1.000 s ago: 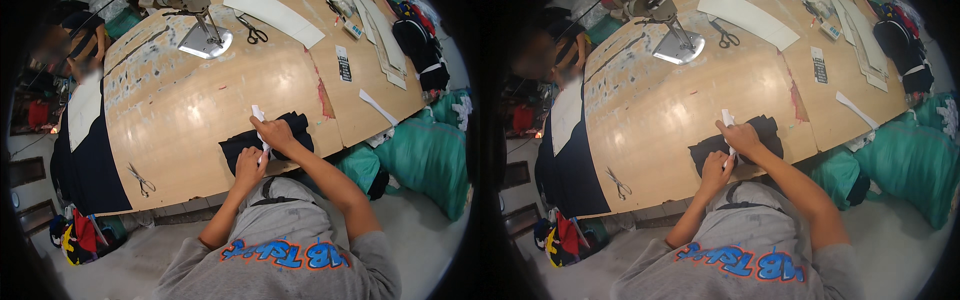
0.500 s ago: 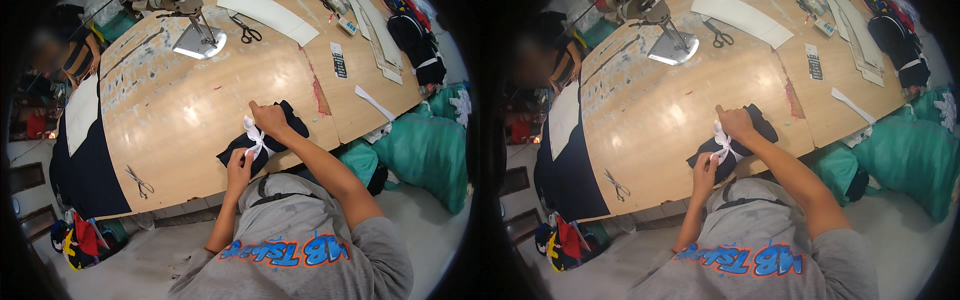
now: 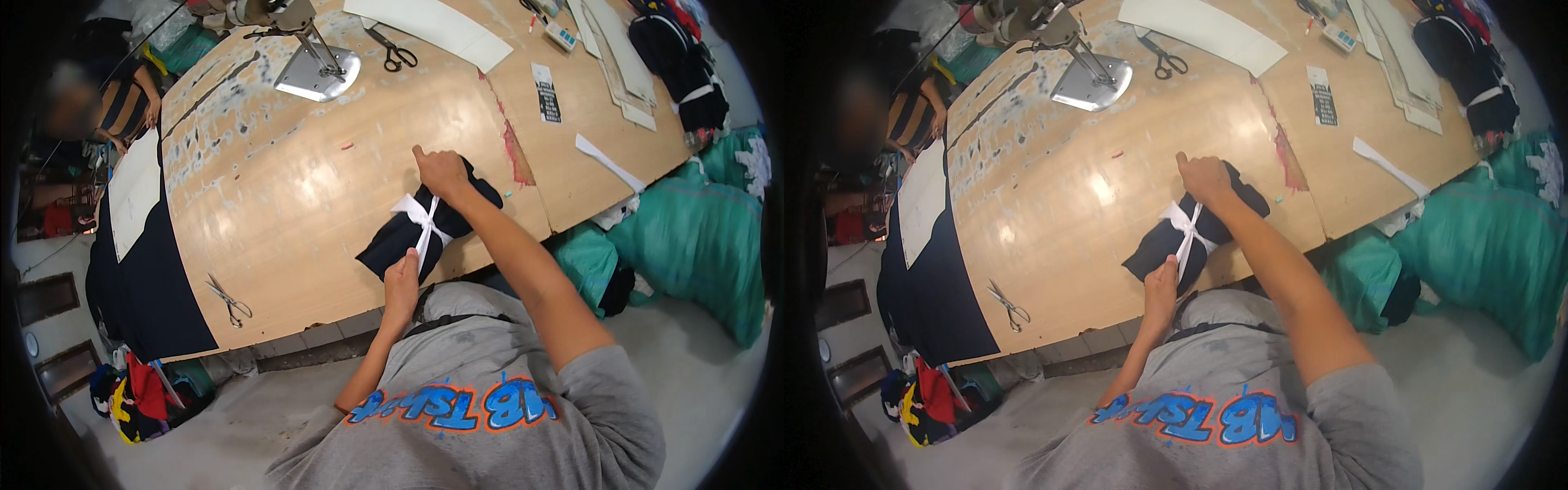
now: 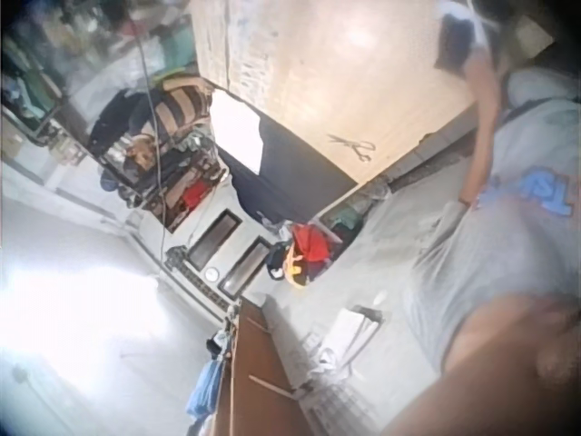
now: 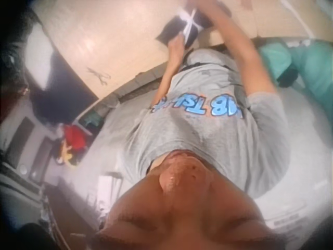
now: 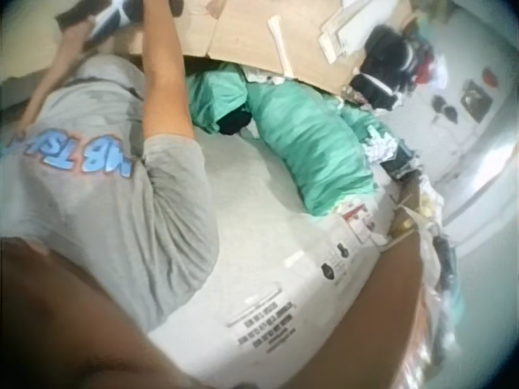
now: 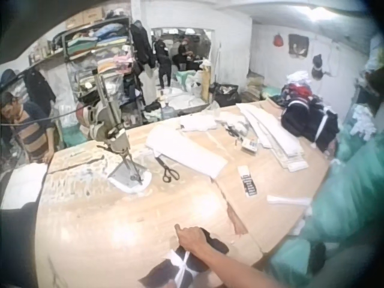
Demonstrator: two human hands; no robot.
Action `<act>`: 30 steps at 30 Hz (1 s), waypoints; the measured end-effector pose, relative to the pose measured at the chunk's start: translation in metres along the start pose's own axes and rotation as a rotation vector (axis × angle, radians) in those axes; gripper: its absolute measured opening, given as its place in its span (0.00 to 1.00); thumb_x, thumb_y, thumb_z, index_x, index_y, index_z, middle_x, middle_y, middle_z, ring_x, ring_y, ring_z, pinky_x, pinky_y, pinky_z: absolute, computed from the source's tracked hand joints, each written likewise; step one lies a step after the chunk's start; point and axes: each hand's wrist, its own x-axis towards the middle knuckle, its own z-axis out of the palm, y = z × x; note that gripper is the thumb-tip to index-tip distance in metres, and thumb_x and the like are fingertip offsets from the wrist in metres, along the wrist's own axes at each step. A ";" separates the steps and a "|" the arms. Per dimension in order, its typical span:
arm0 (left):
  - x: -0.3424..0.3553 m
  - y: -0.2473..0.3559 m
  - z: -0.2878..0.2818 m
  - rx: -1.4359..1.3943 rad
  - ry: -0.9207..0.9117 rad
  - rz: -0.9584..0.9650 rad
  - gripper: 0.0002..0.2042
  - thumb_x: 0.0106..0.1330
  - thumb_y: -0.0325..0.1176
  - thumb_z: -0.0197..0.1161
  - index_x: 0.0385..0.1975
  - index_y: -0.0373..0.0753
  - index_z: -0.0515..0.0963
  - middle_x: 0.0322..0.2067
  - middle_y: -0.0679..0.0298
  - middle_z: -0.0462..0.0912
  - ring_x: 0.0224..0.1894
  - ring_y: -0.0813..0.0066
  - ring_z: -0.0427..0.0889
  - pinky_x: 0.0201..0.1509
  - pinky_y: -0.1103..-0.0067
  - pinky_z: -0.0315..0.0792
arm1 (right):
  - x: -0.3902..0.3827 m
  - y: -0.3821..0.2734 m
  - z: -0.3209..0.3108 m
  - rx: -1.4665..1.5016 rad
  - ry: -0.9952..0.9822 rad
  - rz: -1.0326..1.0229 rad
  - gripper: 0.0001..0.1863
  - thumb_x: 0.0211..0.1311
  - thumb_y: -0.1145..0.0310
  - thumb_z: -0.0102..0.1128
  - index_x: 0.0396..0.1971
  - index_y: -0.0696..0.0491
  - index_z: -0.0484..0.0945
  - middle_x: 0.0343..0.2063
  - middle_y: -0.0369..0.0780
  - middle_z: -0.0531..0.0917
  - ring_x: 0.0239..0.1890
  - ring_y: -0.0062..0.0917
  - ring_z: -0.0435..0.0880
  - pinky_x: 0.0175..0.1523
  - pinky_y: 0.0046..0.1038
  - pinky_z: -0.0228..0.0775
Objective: The person folds and stacks black fabric pieces, ties them with a white strip, and writes on the strip with a red marker. Then, the person and a coworker use a rotary cutter and straightedge to cut a large piece of black fabric on a table.
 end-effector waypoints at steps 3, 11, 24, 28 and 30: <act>0.005 -0.011 -0.010 -0.010 0.064 0.040 0.23 0.82 0.46 0.53 0.21 0.42 0.65 0.22 0.76 0.61 0.27 0.85 0.56 0.29 0.78 0.53 | -0.019 -0.012 -0.007 0.023 0.026 -0.107 0.16 0.62 0.70 0.59 0.50 0.54 0.79 0.28 0.45 0.88 0.36 0.40 0.90 0.39 0.40 0.80; 0.085 -0.019 -0.050 -0.172 0.127 0.058 0.16 0.80 0.45 0.57 0.34 0.40 0.76 0.32 0.69 0.76 0.32 0.83 0.72 0.37 0.83 0.67 | -0.110 -0.020 -0.047 0.126 -0.109 -0.535 0.51 0.55 0.42 0.75 0.76 0.43 0.61 0.67 0.51 0.73 0.74 0.49 0.65 0.79 0.60 0.44; -0.097 0.271 -0.013 -0.432 -0.791 0.668 0.34 0.81 0.58 0.45 0.60 0.26 0.72 0.51 0.37 0.80 0.52 0.46 0.82 0.61 0.59 0.72 | -0.075 0.015 -0.009 0.886 -0.457 0.187 0.54 0.47 0.39 0.77 0.72 0.50 0.66 0.57 0.53 0.84 0.63 0.49 0.81 0.66 0.43 0.71; -0.144 0.288 0.021 -1.345 -1.246 0.483 0.30 0.78 0.45 0.54 0.67 0.22 0.63 0.58 0.18 0.70 0.59 0.21 0.75 0.66 0.47 0.72 | -0.115 0.038 -0.003 0.730 -0.165 0.285 0.43 0.61 0.57 0.73 0.74 0.49 0.63 0.57 0.55 0.83 0.62 0.52 0.80 0.66 0.45 0.71; -0.199 0.301 0.041 -1.725 -0.873 0.304 0.28 0.78 0.37 0.55 0.68 0.21 0.58 0.54 0.09 0.68 0.56 0.11 0.74 0.62 0.43 0.75 | -0.133 0.023 -0.008 0.640 0.066 0.191 0.37 0.65 0.64 0.69 0.72 0.53 0.67 0.57 0.55 0.82 0.61 0.53 0.80 0.66 0.46 0.71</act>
